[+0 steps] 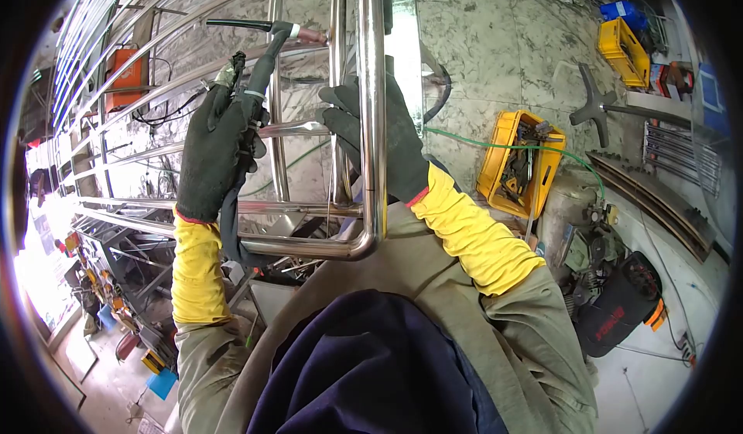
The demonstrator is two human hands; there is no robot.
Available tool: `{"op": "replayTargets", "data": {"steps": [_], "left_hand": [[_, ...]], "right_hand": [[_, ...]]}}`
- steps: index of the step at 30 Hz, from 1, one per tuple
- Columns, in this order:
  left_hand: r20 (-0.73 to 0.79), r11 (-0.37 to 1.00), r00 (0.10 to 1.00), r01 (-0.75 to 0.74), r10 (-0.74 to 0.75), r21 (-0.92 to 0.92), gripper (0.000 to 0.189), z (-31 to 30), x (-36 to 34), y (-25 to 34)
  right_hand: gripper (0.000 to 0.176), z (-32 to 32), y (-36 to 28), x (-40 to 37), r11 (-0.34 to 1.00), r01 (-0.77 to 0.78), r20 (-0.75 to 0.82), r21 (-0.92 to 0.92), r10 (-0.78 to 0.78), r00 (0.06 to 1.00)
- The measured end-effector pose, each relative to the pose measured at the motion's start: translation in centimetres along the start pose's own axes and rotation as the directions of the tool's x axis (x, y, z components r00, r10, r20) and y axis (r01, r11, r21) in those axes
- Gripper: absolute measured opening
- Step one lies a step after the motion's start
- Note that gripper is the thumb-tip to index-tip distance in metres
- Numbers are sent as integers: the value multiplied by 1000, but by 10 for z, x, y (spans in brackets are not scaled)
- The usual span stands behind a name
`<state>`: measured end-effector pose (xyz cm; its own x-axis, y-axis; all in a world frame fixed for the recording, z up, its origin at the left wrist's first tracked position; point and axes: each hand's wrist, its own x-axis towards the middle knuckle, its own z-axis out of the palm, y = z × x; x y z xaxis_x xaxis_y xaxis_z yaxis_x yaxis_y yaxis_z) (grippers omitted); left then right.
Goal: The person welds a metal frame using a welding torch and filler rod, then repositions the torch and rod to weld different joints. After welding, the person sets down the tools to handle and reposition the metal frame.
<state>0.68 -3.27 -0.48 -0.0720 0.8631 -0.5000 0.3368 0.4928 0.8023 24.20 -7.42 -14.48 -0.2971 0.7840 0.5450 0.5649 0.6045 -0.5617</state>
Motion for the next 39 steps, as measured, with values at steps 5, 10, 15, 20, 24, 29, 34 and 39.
{"op": "replayTargets", "data": {"steps": [5,10,15,20,24,29,34,39], "left_hand": [[38,999,999,-8,6,35,28,-3,2,-5],[45,990,996,-87,82,114,27,-7,9,-19],[16,997,1000,-11,10,82,25,3,-3,-1],[31,958,974,-228,226,173,15,3,6,-24],[44,913,951,-305,305,270,16,5,2,-18],[37,923,966,-257,258,286,28,-1,11,-26],[46,957,985,-172,166,234,28,-4,6,-18],[49,967,990,-140,133,213,28,-3,5,-15]], "right_hand": [[38,-4,-2,6,1000,25,-5,-11,-25,1000],[42,-1,-1,3,999,23,20,-33,-22,1000],[43,-2,1,4,998,40,19,-38,-39,999],[36,6,-7,6,974,-91,-91,207,112,989],[34,5,3,4,996,19,-96,87,-10,995],[40,3,-4,-3,978,-129,47,164,123,991],[38,2,0,2,1000,8,-6,-5,-8,1000],[37,-1,-4,5,1000,1,-2,-22,-1,1000]]}}
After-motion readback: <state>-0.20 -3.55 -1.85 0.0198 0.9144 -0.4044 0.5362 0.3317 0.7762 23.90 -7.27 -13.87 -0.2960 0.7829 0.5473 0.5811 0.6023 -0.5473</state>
